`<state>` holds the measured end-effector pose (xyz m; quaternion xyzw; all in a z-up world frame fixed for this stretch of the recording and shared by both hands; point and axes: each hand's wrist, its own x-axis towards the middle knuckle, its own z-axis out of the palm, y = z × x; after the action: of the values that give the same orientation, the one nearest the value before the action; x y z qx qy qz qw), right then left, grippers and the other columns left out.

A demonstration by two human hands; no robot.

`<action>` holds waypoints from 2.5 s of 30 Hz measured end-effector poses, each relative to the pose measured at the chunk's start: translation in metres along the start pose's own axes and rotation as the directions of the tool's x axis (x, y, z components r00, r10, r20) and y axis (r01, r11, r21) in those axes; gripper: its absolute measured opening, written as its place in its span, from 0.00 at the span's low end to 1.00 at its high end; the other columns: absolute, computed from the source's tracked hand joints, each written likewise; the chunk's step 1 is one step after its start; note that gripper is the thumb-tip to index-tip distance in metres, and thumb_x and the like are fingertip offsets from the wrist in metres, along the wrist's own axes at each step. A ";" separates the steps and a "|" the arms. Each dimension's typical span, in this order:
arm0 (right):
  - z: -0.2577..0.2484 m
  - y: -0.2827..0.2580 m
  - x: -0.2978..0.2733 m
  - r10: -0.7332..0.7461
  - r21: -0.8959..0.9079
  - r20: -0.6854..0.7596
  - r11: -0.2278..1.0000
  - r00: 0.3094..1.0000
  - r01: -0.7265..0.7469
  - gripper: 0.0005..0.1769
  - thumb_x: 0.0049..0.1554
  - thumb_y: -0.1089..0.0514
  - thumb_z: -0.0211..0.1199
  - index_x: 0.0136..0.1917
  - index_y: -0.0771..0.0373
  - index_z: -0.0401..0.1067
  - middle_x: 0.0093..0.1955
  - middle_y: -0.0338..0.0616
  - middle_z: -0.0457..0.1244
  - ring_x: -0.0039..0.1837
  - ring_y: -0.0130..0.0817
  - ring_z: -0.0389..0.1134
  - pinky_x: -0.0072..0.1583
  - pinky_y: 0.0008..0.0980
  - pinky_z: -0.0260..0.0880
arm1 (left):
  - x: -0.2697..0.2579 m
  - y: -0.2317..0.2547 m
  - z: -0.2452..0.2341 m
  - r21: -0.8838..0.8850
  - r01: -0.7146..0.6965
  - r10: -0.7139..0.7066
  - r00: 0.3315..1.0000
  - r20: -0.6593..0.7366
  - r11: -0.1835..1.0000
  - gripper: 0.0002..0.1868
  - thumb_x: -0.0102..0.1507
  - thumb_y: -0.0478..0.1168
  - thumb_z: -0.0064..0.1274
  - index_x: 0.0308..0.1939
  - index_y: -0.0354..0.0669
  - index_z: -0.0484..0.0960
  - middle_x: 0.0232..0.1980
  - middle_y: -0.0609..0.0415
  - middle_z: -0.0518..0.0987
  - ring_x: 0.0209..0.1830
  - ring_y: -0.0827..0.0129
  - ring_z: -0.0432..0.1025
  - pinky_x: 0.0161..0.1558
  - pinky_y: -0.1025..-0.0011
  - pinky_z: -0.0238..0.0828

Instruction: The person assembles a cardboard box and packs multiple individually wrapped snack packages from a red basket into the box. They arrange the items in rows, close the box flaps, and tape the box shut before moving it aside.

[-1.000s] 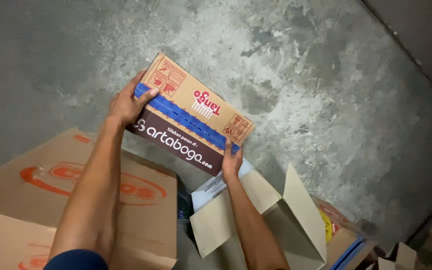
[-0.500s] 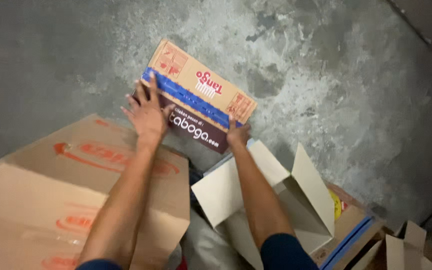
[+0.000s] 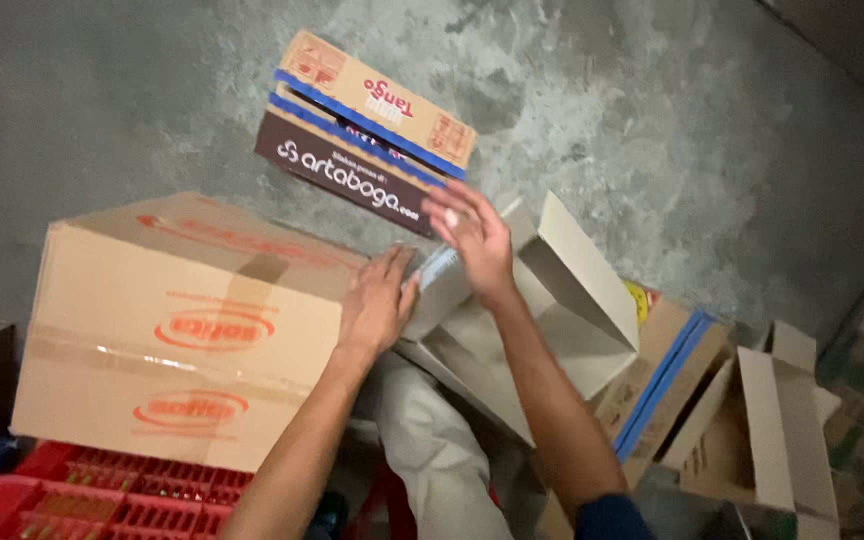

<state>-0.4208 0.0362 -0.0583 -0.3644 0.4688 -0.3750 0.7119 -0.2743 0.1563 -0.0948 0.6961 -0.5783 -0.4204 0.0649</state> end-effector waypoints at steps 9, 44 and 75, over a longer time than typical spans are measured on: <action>-0.069 0.110 -0.220 0.122 -0.905 -0.161 0.378 0.979 -0.196 0.42 0.64 0.53 0.72 0.86 0.55 0.58 0.80 0.57 0.57 0.81 0.62 0.61 0.78 0.66 0.61 | -0.135 -0.060 -0.067 0.341 -0.011 0.006 1.000 0.015 0.940 0.39 0.73 0.59 0.45 0.89 0.69 0.55 0.93 0.59 0.50 0.92 0.49 0.42 0.80 0.23 0.38; -0.093 0.132 -0.289 0.054 -0.957 -0.256 0.129 0.965 -0.261 0.12 0.70 0.48 0.62 0.63 0.51 0.77 0.60 0.54 0.75 0.65 0.63 0.75 0.65 0.64 0.74 | -0.422 -0.038 -0.066 0.385 0.038 -0.047 0.999 0.013 0.922 0.37 0.71 0.57 0.51 0.84 0.60 0.66 0.75 0.48 0.77 0.72 0.44 0.75 0.66 0.42 0.72; -0.090 0.027 -0.406 -0.169 -0.925 0.347 -0.222 0.923 0.307 0.32 0.57 0.65 0.54 0.71 0.37 0.66 0.38 0.50 0.70 0.41 0.65 0.74 0.42 0.60 0.70 | -0.500 -0.034 0.050 0.597 0.187 0.298 0.727 -0.618 0.780 0.28 0.76 0.62 0.57 0.74 0.59 0.91 0.58 0.54 0.91 0.59 0.50 0.79 0.81 0.53 0.57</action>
<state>-0.6137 0.3887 0.0521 -0.8729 0.4737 0.0024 0.1164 -0.2703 0.6172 0.1088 0.7624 -0.6395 0.0835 0.0529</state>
